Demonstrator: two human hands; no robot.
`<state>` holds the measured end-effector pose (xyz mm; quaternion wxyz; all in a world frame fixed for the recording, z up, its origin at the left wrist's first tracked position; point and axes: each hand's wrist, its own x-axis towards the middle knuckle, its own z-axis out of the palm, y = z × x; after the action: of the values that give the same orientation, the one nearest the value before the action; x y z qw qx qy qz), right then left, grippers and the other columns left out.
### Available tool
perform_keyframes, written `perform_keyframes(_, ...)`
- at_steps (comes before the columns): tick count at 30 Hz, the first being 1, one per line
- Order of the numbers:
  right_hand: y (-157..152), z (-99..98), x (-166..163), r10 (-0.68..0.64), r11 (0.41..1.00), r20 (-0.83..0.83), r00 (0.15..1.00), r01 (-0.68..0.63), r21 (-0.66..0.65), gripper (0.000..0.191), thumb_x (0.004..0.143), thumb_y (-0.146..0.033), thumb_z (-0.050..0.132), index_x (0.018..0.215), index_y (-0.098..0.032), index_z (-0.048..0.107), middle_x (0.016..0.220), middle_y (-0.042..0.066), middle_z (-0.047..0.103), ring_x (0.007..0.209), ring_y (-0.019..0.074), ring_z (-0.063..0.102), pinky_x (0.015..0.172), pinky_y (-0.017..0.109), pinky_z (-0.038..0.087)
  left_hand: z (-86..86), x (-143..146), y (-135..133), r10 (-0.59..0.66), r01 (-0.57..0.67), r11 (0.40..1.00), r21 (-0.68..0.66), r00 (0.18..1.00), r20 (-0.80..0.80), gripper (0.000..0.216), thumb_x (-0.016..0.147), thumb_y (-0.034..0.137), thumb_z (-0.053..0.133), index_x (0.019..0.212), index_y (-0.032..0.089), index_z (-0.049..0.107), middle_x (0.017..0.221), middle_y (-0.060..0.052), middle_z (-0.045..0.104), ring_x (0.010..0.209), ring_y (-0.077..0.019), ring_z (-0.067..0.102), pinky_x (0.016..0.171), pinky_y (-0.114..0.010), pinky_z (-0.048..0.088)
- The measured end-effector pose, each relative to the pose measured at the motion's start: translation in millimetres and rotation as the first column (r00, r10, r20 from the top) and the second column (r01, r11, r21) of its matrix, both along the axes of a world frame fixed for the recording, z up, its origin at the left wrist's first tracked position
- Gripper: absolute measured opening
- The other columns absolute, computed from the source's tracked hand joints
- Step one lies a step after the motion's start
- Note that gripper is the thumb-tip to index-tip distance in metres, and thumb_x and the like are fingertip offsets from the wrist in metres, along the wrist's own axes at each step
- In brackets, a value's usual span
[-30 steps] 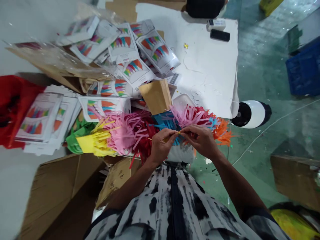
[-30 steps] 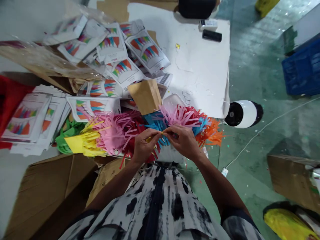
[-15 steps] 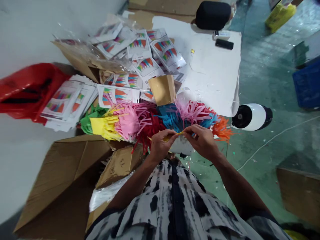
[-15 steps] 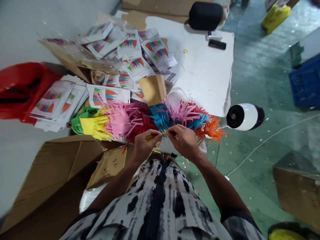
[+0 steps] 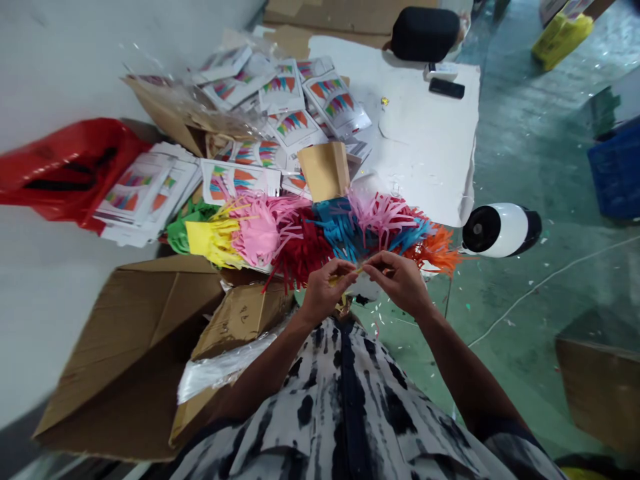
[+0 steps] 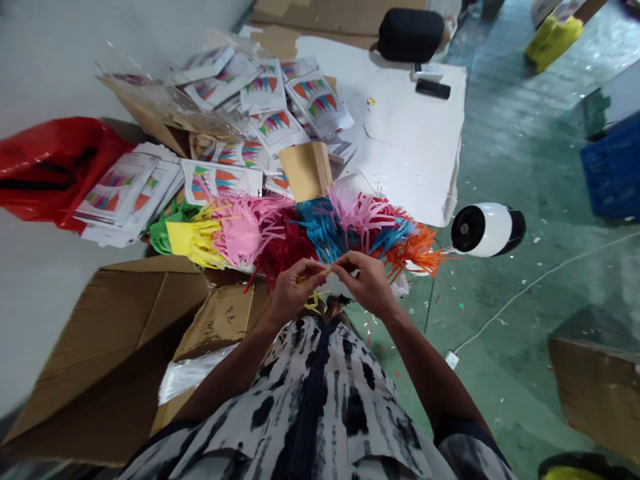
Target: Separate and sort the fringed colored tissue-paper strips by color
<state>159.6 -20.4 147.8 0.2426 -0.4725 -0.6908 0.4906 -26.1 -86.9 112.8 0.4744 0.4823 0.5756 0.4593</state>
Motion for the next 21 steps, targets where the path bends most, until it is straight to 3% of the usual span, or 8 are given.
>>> perform_keyframes(2, -3, -0.9, -1, 0.023, 1.000, 0.001, 1.000, -0.023, -0.006, 0.025, 0.095, -0.043, 0.070, 0.090, -0.019, 0.075, 0.083, 0.002, 0.075, 0.072, 0.0136, 0.066, 0.059, 0.022, 0.046, 2.9, 0, -1, -0.057, 0.057, 0.998, 0.006, 0.998, -0.028, 0.028, 0.096, 0.045, 0.068, 0.107, 0.020, 0.076, 0.087, -0.002, 0.076, 0.080, -0.0158, 0.070, 0.076, -0.025, 0.053)
perform_keyframes(5, -4, -0.7, 0, 0.063, 0.998, 0.035, 0.997, -0.063, 0.017, 0.025, 0.096, -0.043, 0.068, 0.090, -0.019, 0.074, 0.081, 0.002, 0.075, 0.070, 0.0137, 0.066, 0.059, 0.022, 0.046, 2.5, -2, -2, -0.118, 0.120, 0.993, 0.016, 0.988, -0.098, 0.029, 0.098, 0.045, 0.064, 0.094, 0.019, 0.078, 0.083, -0.002, 0.074, 0.078, -0.0154, 0.067, 0.074, -0.025, 0.050)
perform_keyframes(9, 0, -3.7, 0, -0.040, 0.996, 0.100, 0.994, 0.032, 0.081, 0.027, 0.099, -0.046, 0.064, 0.093, -0.020, 0.071, 0.078, 0.001, 0.071, 0.065, 0.0135, 0.065, 0.060, 0.024, 0.049, -9.1, -6, -2, -0.177, 0.175, 0.983, -0.057, 0.984, -0.037, 0.036, 0.101, 0.047, 0.058, 0.088, 0.018, 0.076, 0.077, -0.001, 0.070, 0.070, -0.0132, 0.062, 0.066, -0.023, 0.046)
perform_keyframes(13, 17, -9.1, -6, -0.215, 0.953, 0.063, 0.975, 0.195, 0.232, 0.028, 0.099, -0.047, 0.062, 0.098, -0.020, 0.069, 0.085, 0.003, 0.070, 0.067, 0.0148, 0.066, 0.061, 0.027, 0.053, -24.7, -21, 9, -0.117, 0.117, 0.993, 0.015, 0.993, -0.037, 0.035, 0.099, 0.048, 0.063, 0.118, 0.020, 0.073, 0.107, -0.005, 0.076, 0.096, -0.0186, 0.069, 0.085, -0.029, 0.053)
perform_keyframes(15, 31, -11.5, -9, -0.402, 0.815, 0.036, 0.915, 0.340, 0.469, 0.025, 0.099, -0.044, 0.063, 0.098, -0.020, 0.070, 0.088, 0.005, 0.071, 0.071, 0.0168, 0.067, 0.067, 0.031, 0.055, -33.5, -41, 16, -0.008, 0.020, 0.994, 0.106, 0.993, -0.115, 0.038, 0.097, 0.044, 0.067, 0.129, 0.023, 0.069, 0.123, -0.007, 0.074, 0.113, -0.0217, 0.068, 0.101, -0.034, 0.052)
perform_keyframes(17, 47, -16.7, -13, -0.555, 0.566, 0.000, 0.832, 0.378, 0.733, 0.020, 0.097, -0.038, 0.067, 0.099, -0.019, 0.073, 0.093, 0.009, 0.073, 0.086, 0.0220, 0.070, 0.081, 0.038, 0.056, -43.8, -72, 20, 0.134, -0.095, 0.980, 0.173, 0.965, -0.225, 0.027, 0.099, 0.039, 0.066, 0.119, 0.023, 0.074, 0.120, -0.008, 0.075, 0.115, -0.0224, 0.067, 0.106, -0.038, 0.050)
perform_keyframes(19, 62, -28.8, -20, -0.588, 0.374, 0.009, 0.809, 0.262, 0.890, 0.018, 0.093, -0.033, 0.072, 0.100, -0.017, 0.073, 0.096, 0.012, 0.074, 0.095, 0.0267, 0.071, 0.089, 0.042, 0.054, -55.7, -115, 17, 0.298, -0.234, 0.948, 0.215, 0.890, -0.346, 0.018, 0.100, 0.037, 0.064, 0.102, 0.023, 0.076, 0.108, -0.007, 0.077, 0.107, -0.0221, 0.069, 0.104, -0.039, 0.051)
perform_keyframes(21, 71, -49.5, -33, -0.532, 0.322, 0.125, 0.838, 0.064, 0.945, 0.015, 0.092, -0.030, 0.073, 0.097, -0.017, 0.073, 0.093, 0.012, 0.076, 0.090, 0.0254, 0.071, 0.084, 0.039, 0.053, -69.0, -168, 9, 0.473, -0.412, 0.881, 0.233, 0.759, -0.447, 0.018, 0.099, 0.037, 0.065, 0.094, 0.023, 0.075, 0.098, -0.005, 0.077, 0.098, -0.0220, 0.069, 0.097, -0.038, 0.052)
